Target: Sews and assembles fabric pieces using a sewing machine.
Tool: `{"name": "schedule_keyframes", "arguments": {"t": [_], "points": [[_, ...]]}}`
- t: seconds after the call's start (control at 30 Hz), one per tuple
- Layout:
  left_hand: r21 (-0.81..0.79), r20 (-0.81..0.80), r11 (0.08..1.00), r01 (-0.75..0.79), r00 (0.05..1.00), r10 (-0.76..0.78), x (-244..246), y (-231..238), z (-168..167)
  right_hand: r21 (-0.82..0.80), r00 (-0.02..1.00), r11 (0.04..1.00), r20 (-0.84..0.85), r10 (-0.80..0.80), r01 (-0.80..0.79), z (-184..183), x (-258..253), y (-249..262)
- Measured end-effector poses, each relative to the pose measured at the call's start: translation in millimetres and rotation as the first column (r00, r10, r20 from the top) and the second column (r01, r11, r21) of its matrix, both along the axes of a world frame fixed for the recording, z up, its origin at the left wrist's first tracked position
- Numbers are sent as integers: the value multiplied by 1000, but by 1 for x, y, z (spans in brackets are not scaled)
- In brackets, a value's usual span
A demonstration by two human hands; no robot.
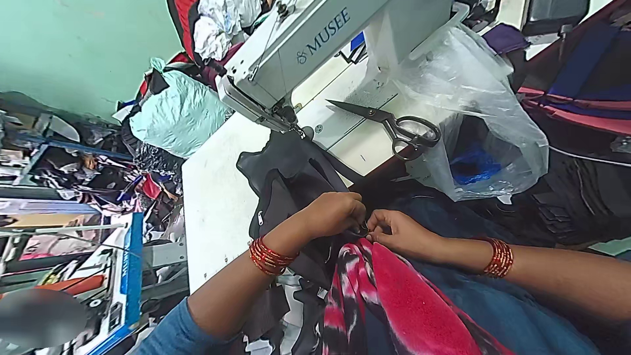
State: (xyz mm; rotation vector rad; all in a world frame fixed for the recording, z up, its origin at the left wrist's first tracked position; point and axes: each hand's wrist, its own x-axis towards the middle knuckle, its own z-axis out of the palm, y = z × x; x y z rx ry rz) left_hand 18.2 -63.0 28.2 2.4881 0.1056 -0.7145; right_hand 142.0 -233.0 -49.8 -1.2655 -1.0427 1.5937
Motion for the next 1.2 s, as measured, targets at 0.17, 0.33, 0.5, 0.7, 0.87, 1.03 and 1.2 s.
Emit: {"name": "schedule_keyframes", "arguments": {"t": [0.17,0.33,0.5,0.7,0.87,1.03,1.2], "points": [[7,7,1000,18,1000,-18,-2,-1,-1,1,1000,1000,-3,15,-15,0,1,1],[-41,2,999,25,1000,-25,-3,2,3,5,999,1000,22,26,-26,2,1,1],[-48,-27,999,-20,999,18,-5,-1,15,3,999,1000,21,28,-28,1,3,1],[24,1,999,-32,999,32,-1,0,10,8,999,999,28,38,-38,3,2,2],[56,86,996,63,994,-67,3,0,0,12,999,1000,32,26,-27,1,3,1],[-20,77,996,91,993,-89,0,0,-6,14,998,999,39,41,-42,-1,2,2],[-26,93,987,157,984,-154,-1,1,-5,23,998,999,36,41,-42,-2,2,2]]}}
